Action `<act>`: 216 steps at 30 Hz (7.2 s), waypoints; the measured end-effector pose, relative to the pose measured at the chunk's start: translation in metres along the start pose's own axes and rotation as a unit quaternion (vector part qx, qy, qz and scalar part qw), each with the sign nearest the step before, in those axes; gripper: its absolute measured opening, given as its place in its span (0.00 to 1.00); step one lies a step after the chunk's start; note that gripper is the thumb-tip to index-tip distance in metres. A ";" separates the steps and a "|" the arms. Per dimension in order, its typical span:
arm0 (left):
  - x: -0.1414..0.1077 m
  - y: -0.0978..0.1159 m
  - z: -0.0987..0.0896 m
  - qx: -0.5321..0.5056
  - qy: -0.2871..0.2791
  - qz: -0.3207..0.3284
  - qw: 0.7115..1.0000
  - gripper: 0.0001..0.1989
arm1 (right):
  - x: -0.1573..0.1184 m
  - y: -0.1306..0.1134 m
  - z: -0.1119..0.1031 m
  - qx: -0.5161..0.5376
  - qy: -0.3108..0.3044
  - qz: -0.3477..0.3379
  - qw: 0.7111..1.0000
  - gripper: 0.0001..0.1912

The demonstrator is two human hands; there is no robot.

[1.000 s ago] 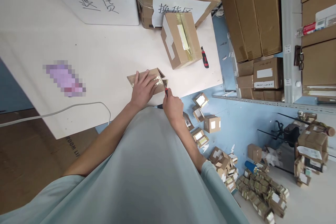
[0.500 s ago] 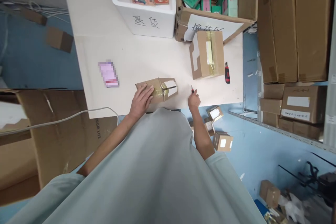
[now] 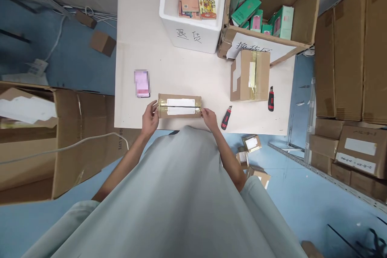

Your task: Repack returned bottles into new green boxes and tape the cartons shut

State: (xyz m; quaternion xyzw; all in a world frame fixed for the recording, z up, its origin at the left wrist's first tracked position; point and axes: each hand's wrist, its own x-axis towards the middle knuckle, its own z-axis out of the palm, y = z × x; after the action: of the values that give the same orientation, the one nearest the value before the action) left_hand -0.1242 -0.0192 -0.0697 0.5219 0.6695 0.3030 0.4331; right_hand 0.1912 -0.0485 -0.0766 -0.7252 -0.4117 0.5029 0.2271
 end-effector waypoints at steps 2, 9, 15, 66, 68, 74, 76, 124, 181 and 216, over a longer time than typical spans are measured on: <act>0.005 0.001 0.015 -0.052 -0.021 -0.047 0.997 0.29 | -0.005 -0.004 -0.005 -0.018 0.028 0.006 0.999 0.27; 0.014 0.032 0.073 -0.172 -0.074 -0.116 0.976 0.18 | -0.024 0.002 -0.057 0.049 0.085 0.041 0.994 0.28; 0.011 0.044 0.063 -0.214 -0.123 -0.163 0.955 0.17 | -0.015 0.001 -0.078 0.034 0.070 0.022 0.997 0.34; 0.022 0.061 0.046 0.300 -0.159 0.108 0.934 0.30 | -0.019 0.019 -0.059 -0.277 0.105 -0.128 0.946 0.19; 0.023 0.056 0.051 0.274 -0.180 0.079 0.942 0.34 | -0.022 0.017 -0.060 -0.287 0.104 -0.118 0.945 0.20; 0.018 0.071 0.066 0.308 -0.145 0.156 0.927 0.33 | -0.023 -0.014 -0.058 -0.312 0.071 -0.134 0.938 0.24; 0.022 0.081 0.075 0.319 -0.173 0.179 0.914 0.34 | -0.014 -0.029 -0.052 -0.330 0.036 -0.130 0.934 0.27; 0.194 0.206 0.131 0.432 -0.222 0.221 0.846 0.26 | 0.121 -0.179 -0.071 -0.412 0.037 -0.102 0.905 0.23; 0.053 0.127 0.130 0.498 -0.339 0.282 0.747 0.27 | -0.003 -0.035 -0.059 -0.430 0.009 -0.214 0.877 0.16; 0.103 0.011 -0.084 -0.081 -0.145 -0.121 0.979 0.31 | 0.019 -0.167 0.153 -0.163 -0.112 -0.127 0.972 0.39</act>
State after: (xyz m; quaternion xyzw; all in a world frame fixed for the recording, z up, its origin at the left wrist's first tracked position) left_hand -0.2030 0.0871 -0.0504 0.4390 0.6309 0.2227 0.5997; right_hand -0.0079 0.0473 -0.0226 -0.6334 -0.5994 0.4744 0.1202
